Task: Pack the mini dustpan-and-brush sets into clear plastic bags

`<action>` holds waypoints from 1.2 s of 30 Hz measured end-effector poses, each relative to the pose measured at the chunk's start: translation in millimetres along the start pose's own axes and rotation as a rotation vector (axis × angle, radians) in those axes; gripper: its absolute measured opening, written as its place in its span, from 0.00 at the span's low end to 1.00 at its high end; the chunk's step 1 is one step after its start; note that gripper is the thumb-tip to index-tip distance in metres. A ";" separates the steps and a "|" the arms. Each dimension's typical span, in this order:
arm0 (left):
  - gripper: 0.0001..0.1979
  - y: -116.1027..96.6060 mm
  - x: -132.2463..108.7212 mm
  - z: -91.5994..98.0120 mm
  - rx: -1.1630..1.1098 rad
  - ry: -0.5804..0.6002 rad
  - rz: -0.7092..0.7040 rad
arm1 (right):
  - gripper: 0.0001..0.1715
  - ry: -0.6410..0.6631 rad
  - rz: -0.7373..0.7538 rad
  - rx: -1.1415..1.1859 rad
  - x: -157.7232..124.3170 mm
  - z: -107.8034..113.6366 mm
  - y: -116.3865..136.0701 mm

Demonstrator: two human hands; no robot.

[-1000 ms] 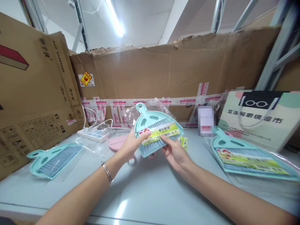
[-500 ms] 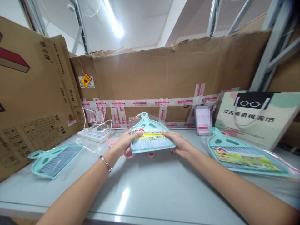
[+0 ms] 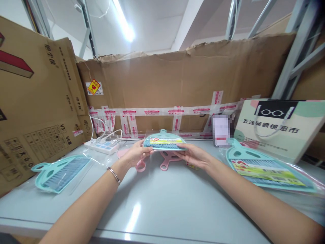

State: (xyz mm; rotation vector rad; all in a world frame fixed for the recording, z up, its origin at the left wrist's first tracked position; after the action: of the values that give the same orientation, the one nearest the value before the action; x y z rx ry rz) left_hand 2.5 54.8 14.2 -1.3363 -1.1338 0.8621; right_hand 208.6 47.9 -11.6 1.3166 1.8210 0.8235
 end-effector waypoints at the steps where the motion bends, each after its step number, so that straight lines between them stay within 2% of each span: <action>1: 0.16 1.5 0.8 1.0 -0.001 -0.031 0.021 | 0.11 0.029 0.009 -0.013 -0.4 -1.0 0.2; 3: 0.13 4.4 2.0 2.0 0.036 -0.078 0.060 | 0.10 0.009 0.022 -0.026 -0.8 -1.9 -2.0; 5: 0.10 4.0 2.9 2.8 0.137 -0.119 0.015 | 0.06 -0.087 0.023 -0.006 -1.0 -1.8 -6.3; 8: 0.16 -1.3 4.9 4.9 0.215 -0.119 -0.082 | 0.04 -0.173 0.029 0.018 -1.8 -3.6 -10.1; 11: 0.26 -8.5 7.9 12.3 0.124 -0.050 -0.103 | 0.04 -0.191 0.054 0.001 -3.3 -5.5 -7.4; 13: 0.29 -12.7 8.8 17.2 0.099 0.039 -0.107 | 0.05 -0.216 0.063 -0.022 -4.6 -5.5 -4.5; 15: 0.30 -15.6 6.9 18.0 0.171 0.144 -0.144 | 0.07 -0.239 0.071 -0.050 -5.6 -5.1 -2.3; 17: 0.30 -16.7 2.5 13.7 0.309 0.193 -0.215 | 0.09 -0.259 0.078 -0.085 -5.7 -4.3 -1.0; 20: 0.32 -15.5 -3.7 2.9 0.482 0.084 -0.319 | 0.10 -0.264 0.106 -0.154 -4.5 -3.0 1.3; 23: 0.21 -11.6 -5.3 -3.3 0.441 -0.109 -0.369 | 0.08 -0.159 0.173 -0.192 -4.6 -5.2 5.7; 24: 0.18 -9.9 -4.8 -3.7 0.402 -0.152 -0.387 | 0.11 -0.106 0.210 -0.187 -5.8 -6.7 7.6; 25: 0.16 -8.0 -3.8 -3.2 0.366 -0.182 -0.404 | 0.18 -0.054 0.254 -0.177 -7.8 -8.4 9.6; 28: 0.15 -1.4 0.5 2.0 0.300 -0.243 -0.435 | 0.52 0.089 0.392 -0.239 -15.4 -14.0 12.8; 29: 0.15 0.7 1.7 4.2 0.290 -0.266 -0.442 | 0.61 0.126 0.425 -0.300 -17.1 -15.5 11.9; 30: 0.15 2.5 2.7 6.2 0.288 -0.291 -0.451 | 0.64 0.147 0.450 -0.373 -17.6 -16.2 10.2; 31: 0.15 3.8 3.4 7.6 0.295 -0.311 -0.461 | 0.60 0.140 0.468 -0.445 -16.6 -15.6 7.9; 32: 0.16 4.7 3.7 8.2 0.306 -0.322 -0.473 | 0.51 0.095 0.485 -0.505 -14.1 -13.2 5.6; 34: 0.19 5.3 3.2 6.9 0.325 -0.301 -0.484 | 0.26 -0.064 0.532 -0.571 -6.4 -4.5 2.5; 35: 0.20 5.4 2.5 4.9 0.324 -0.259 -0.474 | 0.20 -0.140 0.563 -0.577 -2.2 0.5 2.1; 36: 0.20 5.3 1.6 2.4 0.320 -0.199 -0.452 | 0.18 -0.192 0.603 -0.573 1.6 4.9 2.5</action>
State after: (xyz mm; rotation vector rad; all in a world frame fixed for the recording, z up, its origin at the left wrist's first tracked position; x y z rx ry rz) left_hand 1.3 57.4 8.9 -0.7045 -1.3210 0.8075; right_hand 213.6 50.5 -12.4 1.4889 0.9203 1.3556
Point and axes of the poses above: each hand's wrist, its own x-axis towards the middle knuckle, its own z-axis out of the back of the hand, y = z × x, the point moved 3 cm from there along x, towards the middle knuckle, and after that the axes turned 4 degrees about -z, right-handed, at the moved point
